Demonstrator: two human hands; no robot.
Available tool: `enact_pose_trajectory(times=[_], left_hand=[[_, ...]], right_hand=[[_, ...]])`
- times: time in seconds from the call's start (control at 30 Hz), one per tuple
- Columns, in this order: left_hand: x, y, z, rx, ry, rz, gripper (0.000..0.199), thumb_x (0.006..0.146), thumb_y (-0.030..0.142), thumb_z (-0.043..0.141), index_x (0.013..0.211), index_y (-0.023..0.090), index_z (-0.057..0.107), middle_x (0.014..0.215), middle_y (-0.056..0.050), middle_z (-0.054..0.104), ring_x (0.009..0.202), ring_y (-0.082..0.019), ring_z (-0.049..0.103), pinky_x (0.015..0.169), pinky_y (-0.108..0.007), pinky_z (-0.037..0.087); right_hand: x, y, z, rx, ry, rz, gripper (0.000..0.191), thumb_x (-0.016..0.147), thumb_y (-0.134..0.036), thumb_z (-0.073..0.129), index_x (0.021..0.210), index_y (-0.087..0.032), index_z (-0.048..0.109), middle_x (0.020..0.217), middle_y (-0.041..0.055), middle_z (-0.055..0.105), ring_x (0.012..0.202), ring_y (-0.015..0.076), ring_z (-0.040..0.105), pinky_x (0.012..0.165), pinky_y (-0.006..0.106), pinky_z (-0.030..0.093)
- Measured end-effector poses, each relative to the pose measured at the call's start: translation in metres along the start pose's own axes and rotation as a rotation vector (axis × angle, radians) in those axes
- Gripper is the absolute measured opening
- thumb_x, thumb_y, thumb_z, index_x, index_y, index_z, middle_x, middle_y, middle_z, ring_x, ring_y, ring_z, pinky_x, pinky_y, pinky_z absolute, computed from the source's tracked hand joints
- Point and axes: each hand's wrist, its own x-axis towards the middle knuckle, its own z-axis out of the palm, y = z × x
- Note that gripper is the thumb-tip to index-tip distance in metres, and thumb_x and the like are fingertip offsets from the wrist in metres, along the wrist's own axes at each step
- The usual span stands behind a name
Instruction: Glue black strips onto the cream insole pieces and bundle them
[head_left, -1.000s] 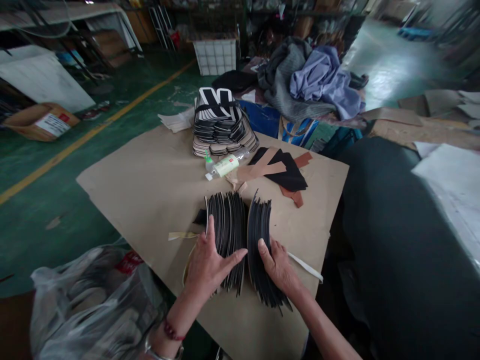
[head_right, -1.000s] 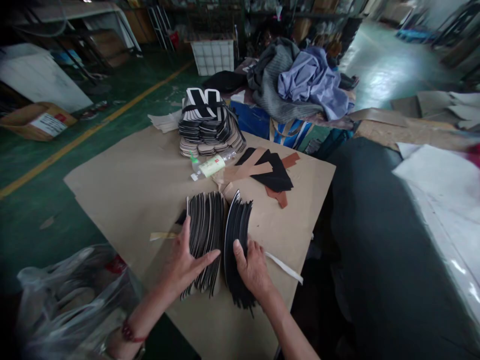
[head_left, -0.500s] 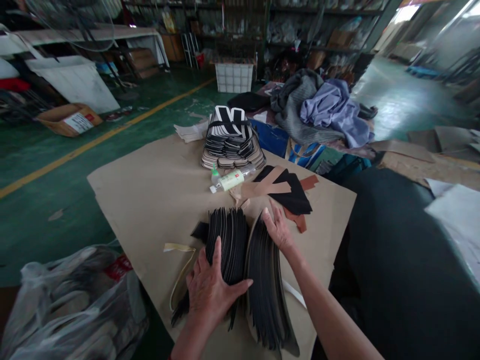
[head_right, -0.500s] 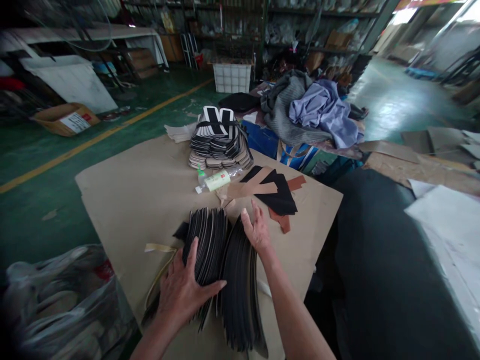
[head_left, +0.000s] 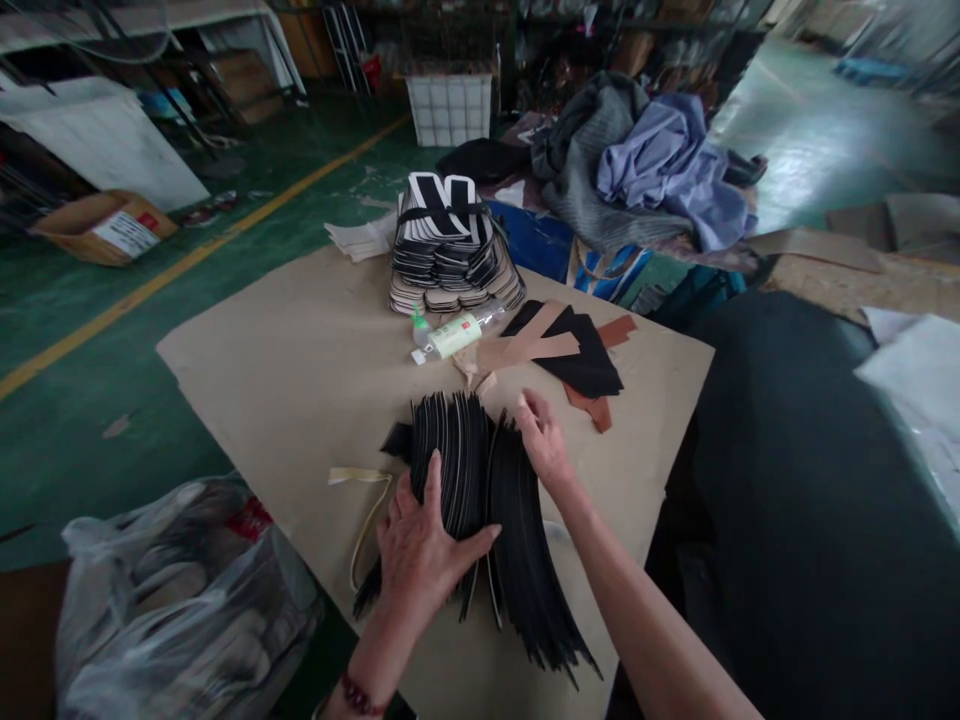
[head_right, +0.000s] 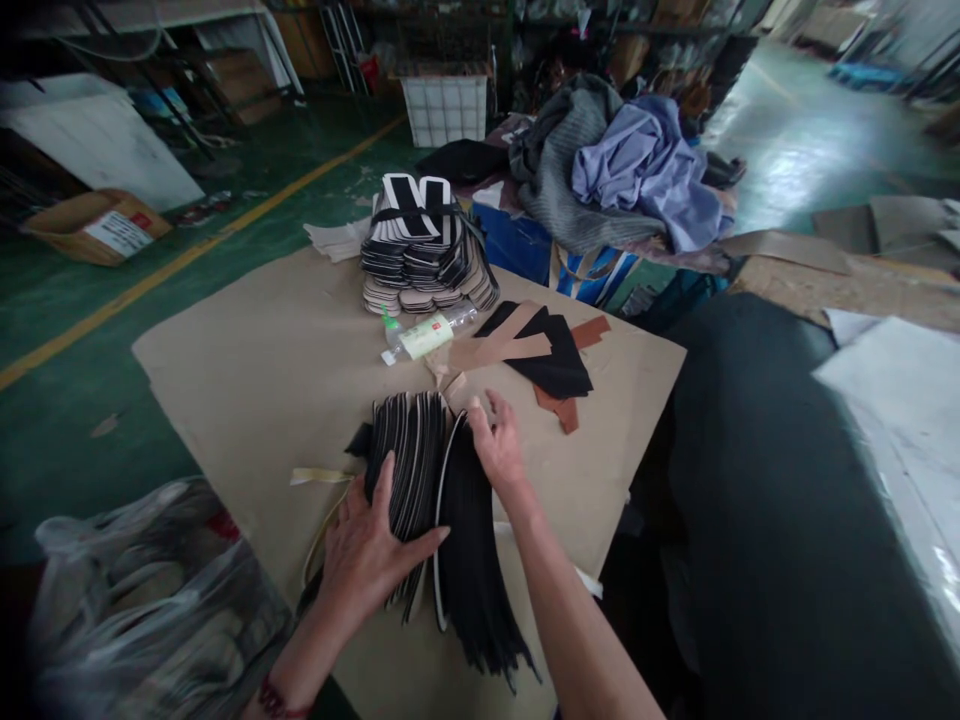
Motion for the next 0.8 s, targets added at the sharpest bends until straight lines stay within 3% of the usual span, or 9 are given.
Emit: enact_pose_trajectory(times=[0.1, 0.17, 0.27, 0.37, 0.43, 0.53, 0.63, 0.7, 0.8], left_hand=[[0.000, -0.002, -0.001, -0.006, -0.007, 0.016, 0.108, 0.065, 0.074, 0.056, 0.147, 0.019, 0.013, 0.136, -0.025, 0.033, 0.124, -0.043, 0.037, 0.093, -0.053, 0.036], [-0.001, -0.002, -0.002, -0.012, -0.009, 0.011, 0.107, 0.065, 0.074, 0.057, 0.147, 0.019, 0.014, 0.137, -0.026, 0.033, 0.124, -0.044, 0.037, 0.093, -0.054, 0.036], [-0.003, 0.001, -0.004, -0.041, -0.018, -0.007, 0.108, 0.063, 0.072, 0.060, 0.147, 0.020, 0.014, 0.138, -0.027, 0.033, 0.124, -0.046, 0.037, 0.092, -0.056, 0.037], [-0.002, -0.004, -0.011, -0.167, -0.038, 0.021, 0.111, 0.063, 0.070, 0.063, 0.147, 0.019, 0.012, 0.141, -0.026, 0.032, 0.127, -0.044, 0.035, 0.095, -0.056, 0.036], [0.002, -0.017, -0.016, -0.342, -0.027, 0.045, 0.106, 0.071, 0.066, 0.059, 0.147, 0.018, 0.004, 0.142, -0.023, 0.033, 0.129, -0.037, 0.037, 0.098, -0.051, 0.037], [0.014, -0.050, -0.020, -0.548, -0.091, 0.025, 0.075, 0.092, 0.048, 0.033, 0.146, 0.013, -0.006, 0.134, -0.018, 0.048, 0.119, -0.022, 0.051, 0.095, -0.037, 0.044], [0.024, -0.086, -0.020, -0.471, -0.276, 0.107, 0.051, 0.092, 0.023, 0.018, 0.142, 0.014, 0.025, 0.119, -0.011, 0.061, 0.110, -0.018, 0.057, 0.094, -0.033, 0.045], [0.026, -0.104, -0.017, -0.397, -0.367, 0.194, 0.046, 0.085, 0.013, 0.026, 0.123, 0.016, 0.051, 0.110, -0.007, 0.065, 0.106, -0.017, 0.058, 0.093, -0.031, 0.045], [0.024, -0.119, -0.018, -0.312, -0.441, 0.324, 0.036, 0.074, 0.007, 0.038, 0.098, 0.016, 0.063, 0.103, -0.007, 0.065, 0.101, -0.018, 0.058, 0.094, -0.029, 0.044]], right_hand=[[-0.053, 0.018, -0.029, 0.039, 0.109, 0.106, 0.056, 0.088, -0.055, 0.038, 0.126, -0.015, 0.049, 0.125, 0.0137, 0.052, 0.113, 0.0243, 0.050, 0.091, 0.035, 0.043], [-0.092, 0.032, -0.040, 0.005, 0.023, 0.176, 0.056, 0.088, -0.056, 0.040, 0.127, -0.016, 0.047, 0.123, 0.0139, 0.053, 0.112, 0.0256, 0.051, 0.091, 0.038, 0.043], [-0.128, 0.042, -0.033, -0.020, -0.073, 0.218, 0.052, 0.091, -0.055, 0.036, 0.122, -0.015, 0.050, 0.117, 0.0145, 0.056, 0.111, 0.0263, 0.051, 0.095, 0.042, 0.040], [-0.130, 0.036, -0.017, -0.052, -0.057, 0.140, 0.048, 0.092, -0.054, 0.031, 0.108, -0.016, 0.055, 0.105, 0.0136, 0.059, 0.104, 0.0266, 0.053, 0.093, 0.043, 0.040], [-0.123, 0.032, -0.014, -0.071, -0.049, 0.103, 0.047, 0.092, -0.054, 0.028, 0.097, -0.017, 0.057, 0.096, 0.0124, 0.061, 0.097, 0.0264, 0.054, 0.089, 0.042, 0.042], [-0.119, 0.036, -0.026, -0.077, -0.129, 0.115, 0.046, 0.094, -0.049, 0.025, 0.093, -0.017, 0.058, 0.089, 0.0108, 0.062, 0.090, 0.0249, 0.057, 0.081, 0.037, 0.044], [-0.124, 0.051, -0.041, -0.159, -0.172, 0.083, 0.035, 0.091, -0.035, 0.032, 0.104, -0.015, 0.057, 0.097, 0.0113, 0.063, 0.091, 0.0243, 0.058, 0.081, 0.036, 0.045], [-0.129, 0.059, -0.045, -0.294, -0.199, 0.007, 0.033, 0.086, -0.025, 0.036, 0.109, -0.012, 0.057, 0.101, 0.0135, 0.062, 0.094, 0.0254, 0.057, 0.083, 0.037, 0.044], [-0.133, 0.063, -0.046, -0.547, -0.254, -0.085, 0.034, 0.083, -0.017, 0.039, 0.111, -0.010, 0.057, 0.098, 0.0154, 0.060, 0.093, 0.0273, 0.054, 0.082, 0.039, 0.043]])
